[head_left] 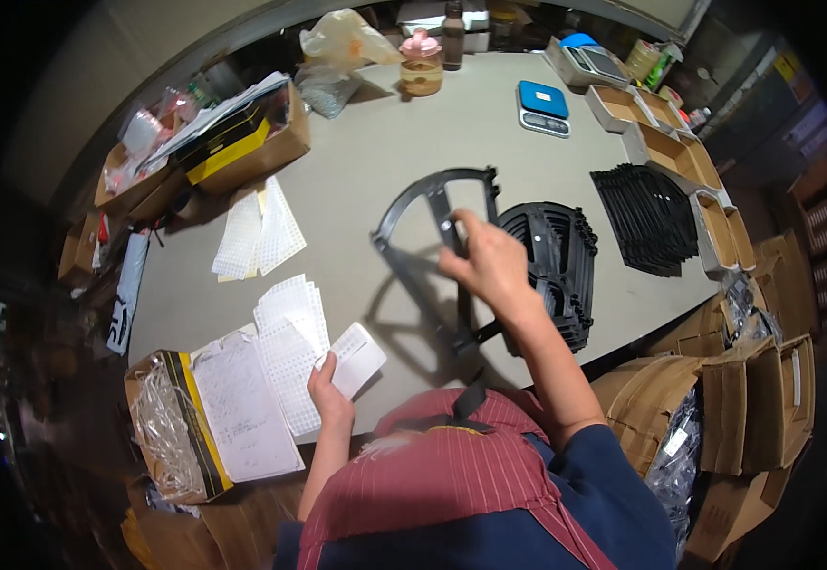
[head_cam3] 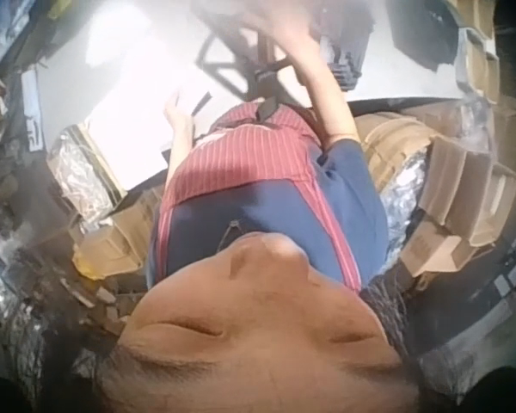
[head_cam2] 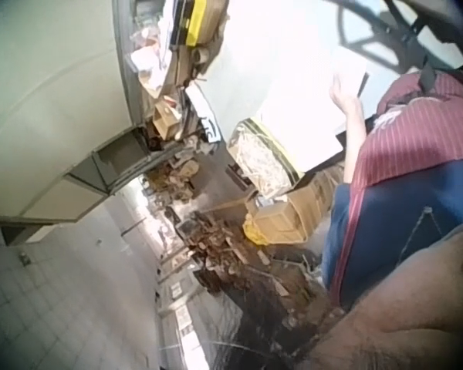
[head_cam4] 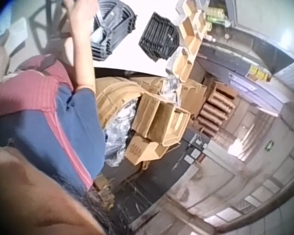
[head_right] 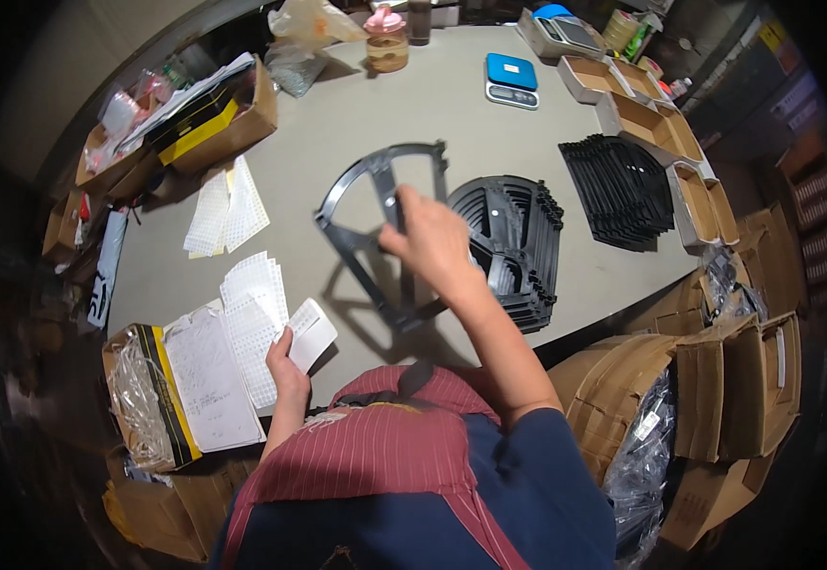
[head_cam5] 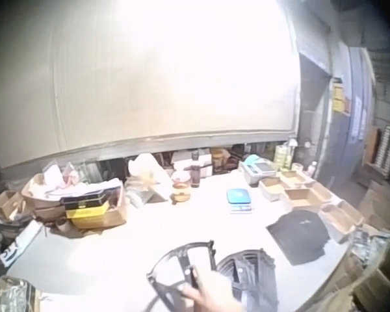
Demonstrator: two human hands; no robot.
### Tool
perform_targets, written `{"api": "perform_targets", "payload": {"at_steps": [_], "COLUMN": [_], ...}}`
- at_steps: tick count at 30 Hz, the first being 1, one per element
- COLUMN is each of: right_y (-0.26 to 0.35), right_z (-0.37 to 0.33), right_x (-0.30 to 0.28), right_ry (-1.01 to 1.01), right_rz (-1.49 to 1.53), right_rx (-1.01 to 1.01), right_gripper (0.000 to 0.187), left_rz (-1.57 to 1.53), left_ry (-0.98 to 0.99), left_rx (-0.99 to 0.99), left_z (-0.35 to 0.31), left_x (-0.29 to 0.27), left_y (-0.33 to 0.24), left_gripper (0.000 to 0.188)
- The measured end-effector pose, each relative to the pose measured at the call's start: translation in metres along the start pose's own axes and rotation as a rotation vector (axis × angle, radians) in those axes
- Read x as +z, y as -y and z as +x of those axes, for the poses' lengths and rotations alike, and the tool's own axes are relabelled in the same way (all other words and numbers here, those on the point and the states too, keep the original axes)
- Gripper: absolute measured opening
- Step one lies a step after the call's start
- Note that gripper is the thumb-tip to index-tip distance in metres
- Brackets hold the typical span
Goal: The person labels plastic fan components by hand and places them into large yellow bags on the floor of a warehouse.
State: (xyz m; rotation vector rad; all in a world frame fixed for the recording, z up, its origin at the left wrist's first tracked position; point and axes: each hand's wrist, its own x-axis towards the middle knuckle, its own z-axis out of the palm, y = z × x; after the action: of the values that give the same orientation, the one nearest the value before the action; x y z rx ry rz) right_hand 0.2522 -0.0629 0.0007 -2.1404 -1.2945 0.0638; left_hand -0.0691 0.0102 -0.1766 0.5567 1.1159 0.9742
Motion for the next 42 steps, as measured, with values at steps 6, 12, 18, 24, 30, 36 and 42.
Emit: {"api": "perform_targets", "payload": {"at_steps": [6,12,18,24,30,36,42], "right_y": [-0.137,-0.14,-0.154,-0.122,-0.139,-0.139,-0.147], "right_z": [-0.02,-0.059,-0.099,-0.167,-0.198,-0.191,-0.143], "right_x": [0.006,-0.018,-0.033,-0.085,-0.065,-0.067,-0.058], "right_ry": [-0.033,-0.149,-0.178,0.274,0.229,0.243,0.275], "right_rz": [-0.397,-0.317,-0.289,-0.148,-0.062,-0.167,-0.21], "right_rx": [0.321,0.377,0.255,0.502,0.37,0.366,0.263], "right_gripper": [0.039,0.043,0.056,0.109,0.116,0.118,0.122], "left_rz": [0.052,0.097,0.164,0.225,0.289,0.287,0.272], "left_ry": [0.01,0.055,0.054,0.093,0.138,0.145,0.13], "left_rx": [-0.019,-0.014,-0.017,0.097,0.147,0.09,0.123], "left_z": [0.001,-0.007,-0.007,-0.013,-0.016,-0.009,-0.012], "left_x": [0.007,0.017,0.024,0.025,0.043,0.032,0.032], "left_y": [0.0,-0.008,-0.003,0.001,-0.002,0.004,0.004], "left_gripper": [0.031,0.028,0.03,0.035,0.036,0.036,0.034]}}
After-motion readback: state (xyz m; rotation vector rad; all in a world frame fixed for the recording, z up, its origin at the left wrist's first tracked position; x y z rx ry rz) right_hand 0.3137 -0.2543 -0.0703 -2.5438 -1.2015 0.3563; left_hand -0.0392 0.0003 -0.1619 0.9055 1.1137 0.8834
